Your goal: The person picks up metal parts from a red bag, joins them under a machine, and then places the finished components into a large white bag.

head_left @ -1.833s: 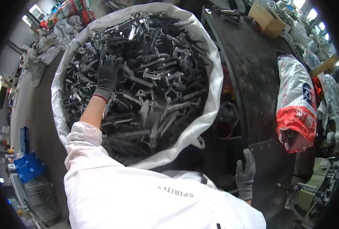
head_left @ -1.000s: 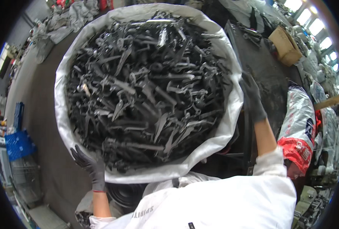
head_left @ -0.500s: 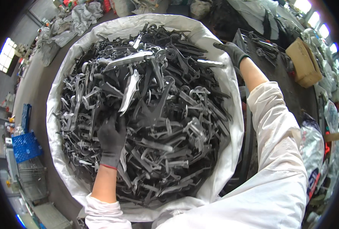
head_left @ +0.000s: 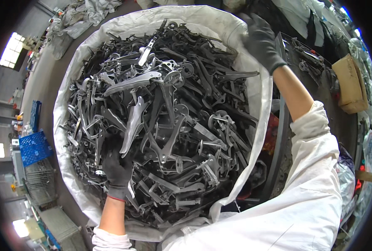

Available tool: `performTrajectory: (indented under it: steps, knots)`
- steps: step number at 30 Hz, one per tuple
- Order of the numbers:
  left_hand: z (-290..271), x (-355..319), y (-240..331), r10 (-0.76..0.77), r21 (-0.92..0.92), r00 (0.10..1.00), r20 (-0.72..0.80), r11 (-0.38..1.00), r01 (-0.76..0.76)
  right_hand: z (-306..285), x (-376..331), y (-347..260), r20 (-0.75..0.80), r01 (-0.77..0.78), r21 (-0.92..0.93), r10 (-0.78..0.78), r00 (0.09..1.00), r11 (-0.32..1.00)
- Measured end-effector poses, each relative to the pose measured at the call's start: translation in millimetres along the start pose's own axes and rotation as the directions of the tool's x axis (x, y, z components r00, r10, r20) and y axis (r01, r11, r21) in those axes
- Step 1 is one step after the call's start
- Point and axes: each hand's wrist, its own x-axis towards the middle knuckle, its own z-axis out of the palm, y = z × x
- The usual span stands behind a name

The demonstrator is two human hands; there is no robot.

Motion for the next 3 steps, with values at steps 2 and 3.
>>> performTrajectory:
  steps: [2,3]
  knots:
    - [-10.1,0.0,-3.5,-0.007,-0.036,1.0,0.027,0.999,0.008,-69.4,25.5,-104.4,0.744,0.297,0.015,-0.209,0.635,0.955]
    - [-7.4,6.9,0.5,-0.001,-0.033,1.0,0.027,0.999,0.002,-27.1,4.0,-130.7,0.454,0.096,0.247,-0.203,0.868,0.964]
